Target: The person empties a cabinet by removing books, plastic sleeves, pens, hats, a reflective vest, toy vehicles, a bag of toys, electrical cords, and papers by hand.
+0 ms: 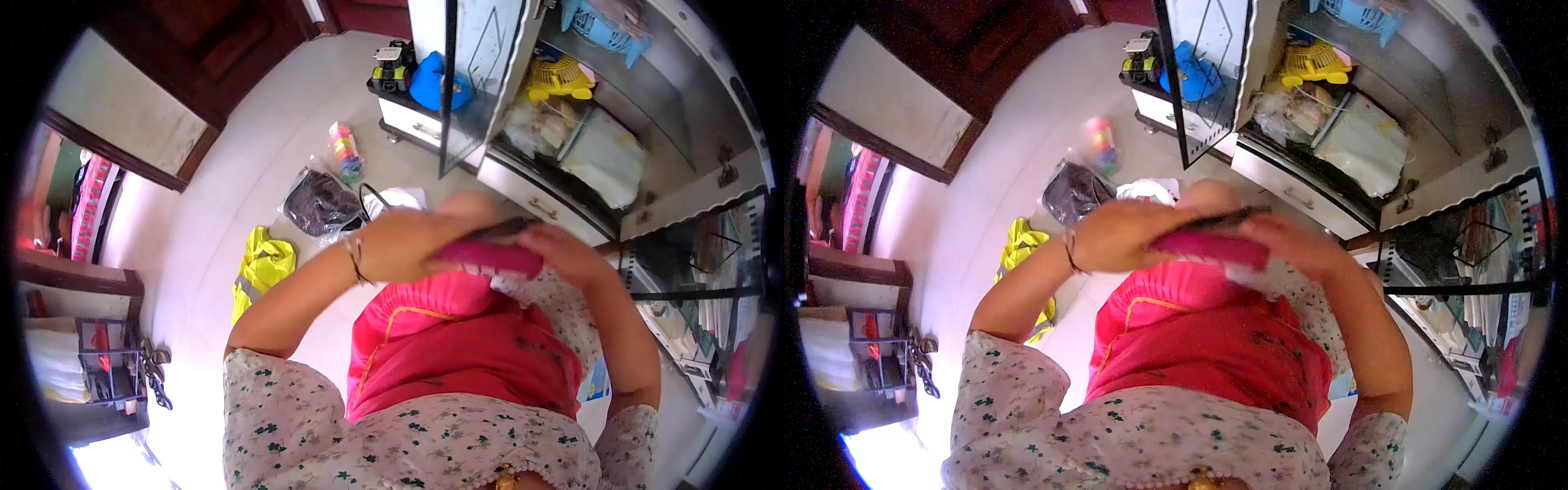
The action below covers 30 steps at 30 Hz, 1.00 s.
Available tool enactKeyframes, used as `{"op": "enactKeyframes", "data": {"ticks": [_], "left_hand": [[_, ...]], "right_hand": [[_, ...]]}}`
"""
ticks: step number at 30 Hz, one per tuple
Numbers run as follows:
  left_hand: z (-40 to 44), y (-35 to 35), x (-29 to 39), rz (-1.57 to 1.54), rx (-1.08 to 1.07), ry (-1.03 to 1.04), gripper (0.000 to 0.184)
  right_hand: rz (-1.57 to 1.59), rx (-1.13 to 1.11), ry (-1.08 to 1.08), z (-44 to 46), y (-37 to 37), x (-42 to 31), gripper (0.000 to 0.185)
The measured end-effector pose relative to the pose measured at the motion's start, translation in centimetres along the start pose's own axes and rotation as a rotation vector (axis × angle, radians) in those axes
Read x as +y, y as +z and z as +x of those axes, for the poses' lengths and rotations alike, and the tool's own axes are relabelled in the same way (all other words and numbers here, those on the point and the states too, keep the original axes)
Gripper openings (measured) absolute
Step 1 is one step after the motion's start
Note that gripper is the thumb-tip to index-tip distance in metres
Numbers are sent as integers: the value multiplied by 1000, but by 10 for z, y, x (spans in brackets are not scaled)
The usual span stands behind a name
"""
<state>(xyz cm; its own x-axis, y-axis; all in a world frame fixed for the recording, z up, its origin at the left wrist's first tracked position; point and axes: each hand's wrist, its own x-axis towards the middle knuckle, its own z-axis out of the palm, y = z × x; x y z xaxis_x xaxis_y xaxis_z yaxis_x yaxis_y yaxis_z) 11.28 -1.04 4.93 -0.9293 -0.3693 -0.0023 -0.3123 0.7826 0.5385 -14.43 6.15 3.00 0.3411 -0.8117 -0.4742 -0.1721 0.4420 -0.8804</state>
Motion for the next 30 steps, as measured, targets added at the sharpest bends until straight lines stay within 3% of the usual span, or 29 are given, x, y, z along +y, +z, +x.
{"op": "enactKeyframes", "data": {"ticks": [1, 3, 5, 7, 9, 11, 15, 17, 19, 21, 23, 24, 25, 26, 27, 28, 29, 30], "left_hand": [[-3, -13, 0, -45, -21, -140, 63], [-31, -3, -47, 13, 261, -201, 64], [-64, 14, -108, -263, 438, -432, 65], [-103, 47, -170, -500, 564, -707, 63], [-145, 95, -213, -479, 637, -880, 58], [-190, 178, -265, -486, 671, -1038, 56], [-246, 331, -289, -802, 691, -1324, 58], [-252, 378, -275, -634, 665, -1492, 61], [-240, 383, -244, -683, 623, -1633, 63], [-235, 381, -224, -728, 619, -1646, 66], [-243, 402, -229, -735, 705, -1629, 72], [-246, 398, -233, -419, 495, -1718, 76], [-248, 383, -230, -683, 602, -1823, 75], [-254, 385, -237, -694, 671, -1810, 77], [-268, 395, -252, -715, 734, -1778, 78], [-306, 454, -314, -256, 563, -1690, 74], [-287, 399, -290, -349, 739, -1540, 69], [-299, 427, -332, -400, 857, -1406, 67]], "right_hand": [[82, 105, -118, 4, -5, 7, 36], [276, 275, -144, -2, -23, 6, 36], [296, 410, -139, -9, -36, 15, 37], [310, 436, -93, -19, -48, 33, 35], [323, 472, -49, -26, -50, 50, 34], [101, 499, 14, -31, -45, 68, 35], [-56, 388, -56, -20, -15, 104, 46], [-503, 345, -57, -7, 10, 99, 59], [-631, 330, -104, 7, 26, 96, 63], [-754, 478, 5, 14, 35, 85, 49], [-739, 420, 11, 19, 21, 89, 41], [-721, 383, 5, 21, 14, 91, 33], [-727, 405, 10, 25, 13, 91, 33], [-583, 384, 15, 28, 13, 89, 28], [-585, 408, -90, 27, 16, 82, 26], [-590, 429, -194, 26, 17, 75, 24], [-742, 464, -395, 30, 28, 66, 25], [-738, 408, -449, 35, 32, 60, 26]]}}
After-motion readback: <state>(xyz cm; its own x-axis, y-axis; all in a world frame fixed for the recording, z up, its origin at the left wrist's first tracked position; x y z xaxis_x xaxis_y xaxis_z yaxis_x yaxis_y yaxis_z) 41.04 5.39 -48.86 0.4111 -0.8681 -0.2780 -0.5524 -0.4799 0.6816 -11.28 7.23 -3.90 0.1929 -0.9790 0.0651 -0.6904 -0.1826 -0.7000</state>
